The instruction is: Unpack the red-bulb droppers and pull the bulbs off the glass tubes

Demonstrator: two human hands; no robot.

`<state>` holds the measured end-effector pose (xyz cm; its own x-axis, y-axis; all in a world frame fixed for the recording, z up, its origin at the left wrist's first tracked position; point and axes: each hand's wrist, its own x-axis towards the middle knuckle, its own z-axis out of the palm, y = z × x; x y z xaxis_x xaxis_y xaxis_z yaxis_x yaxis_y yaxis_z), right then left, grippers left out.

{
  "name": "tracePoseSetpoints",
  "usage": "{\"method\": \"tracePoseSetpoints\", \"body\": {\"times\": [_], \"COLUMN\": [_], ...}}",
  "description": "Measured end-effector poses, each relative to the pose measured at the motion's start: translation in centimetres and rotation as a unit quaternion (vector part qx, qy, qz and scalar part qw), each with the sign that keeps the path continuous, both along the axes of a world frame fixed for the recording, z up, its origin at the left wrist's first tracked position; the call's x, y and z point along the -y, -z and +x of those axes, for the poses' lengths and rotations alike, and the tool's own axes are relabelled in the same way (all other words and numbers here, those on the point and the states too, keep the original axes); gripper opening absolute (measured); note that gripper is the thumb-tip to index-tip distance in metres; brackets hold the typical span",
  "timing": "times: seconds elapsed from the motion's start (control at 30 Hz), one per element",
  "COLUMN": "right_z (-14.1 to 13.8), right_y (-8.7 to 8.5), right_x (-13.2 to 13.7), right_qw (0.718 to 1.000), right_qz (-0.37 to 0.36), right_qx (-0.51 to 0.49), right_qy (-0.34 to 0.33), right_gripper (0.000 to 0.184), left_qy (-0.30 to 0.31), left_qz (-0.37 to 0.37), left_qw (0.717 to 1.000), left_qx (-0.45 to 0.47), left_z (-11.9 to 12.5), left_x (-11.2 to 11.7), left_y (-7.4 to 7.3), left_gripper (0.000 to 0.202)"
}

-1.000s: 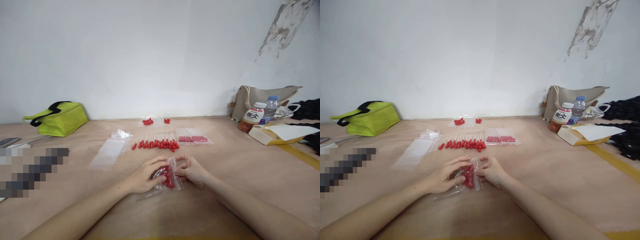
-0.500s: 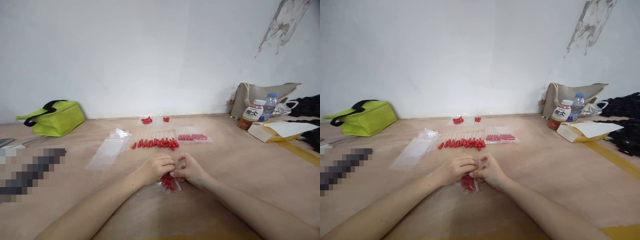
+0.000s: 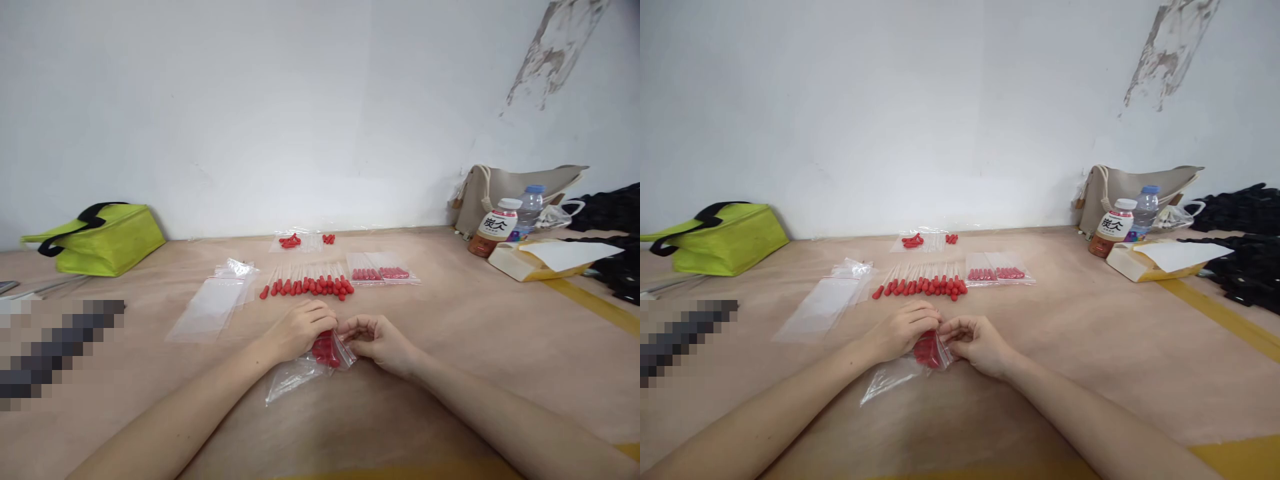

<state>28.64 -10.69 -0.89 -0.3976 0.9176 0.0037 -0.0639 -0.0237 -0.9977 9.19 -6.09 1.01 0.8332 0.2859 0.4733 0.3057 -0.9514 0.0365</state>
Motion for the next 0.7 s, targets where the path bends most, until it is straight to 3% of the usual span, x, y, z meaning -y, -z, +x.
{"method": "tracePoseSetpoints", "body": {"times": [0.07, 0.13, 0.23, 0.33, 0.47, 0.7], "right_z": [-0.1, -0.2, -0.1, 0.0, 0.2, 0.6], "right_y": [0.3, 0.5, 0.5, 0.7, 0.9, 0.8], "right_x": [0.2, 0.3, 0.2, -0.3, -0.7, -0.8], "right_qw": [0.996, 0.971, 0.885, 0.81, 0.758, 0.713], "right_qz": [0.077, 0.203, 0.413, 0.539, 0.594, 0.64], "right_qx": [0.039, 0.118, 0.205, 0.218, 0.252, 0.271], "right_qy": [0.017, 0.039, 0.064, 0.077, 0.095, 0.089], "right_gripper": [0.022, 0.014, 0.019, 0.019, 0.018, 0.019], "left_qy": [-0.007, -0.016, -0.024, -0.019, -0.002, 0.001], "left_qz": [-0.005, -0.005, 0.016, 0.051, 0.052, -0.047], "left_qw": [1.0, 1.0, 0.999, 0.995, 0.995, 0.998], "left_qx": [0.002, -0.012, -0.045, -0.08, -0.09, -0.033], "left_z": [-0.1, -0.2, -0.3, -0.5, -0.6, 0.0], "left_x": [-0.1, -0.1, -0.2, -0.3, -0.3, 0.1], "left_y": [0.0, -0.1, -0.4, -0.6, -0.7, -0.7], "left_gripper": [0.019, 0.02, 0.019, 0.018, 0.019, 0.018]}}
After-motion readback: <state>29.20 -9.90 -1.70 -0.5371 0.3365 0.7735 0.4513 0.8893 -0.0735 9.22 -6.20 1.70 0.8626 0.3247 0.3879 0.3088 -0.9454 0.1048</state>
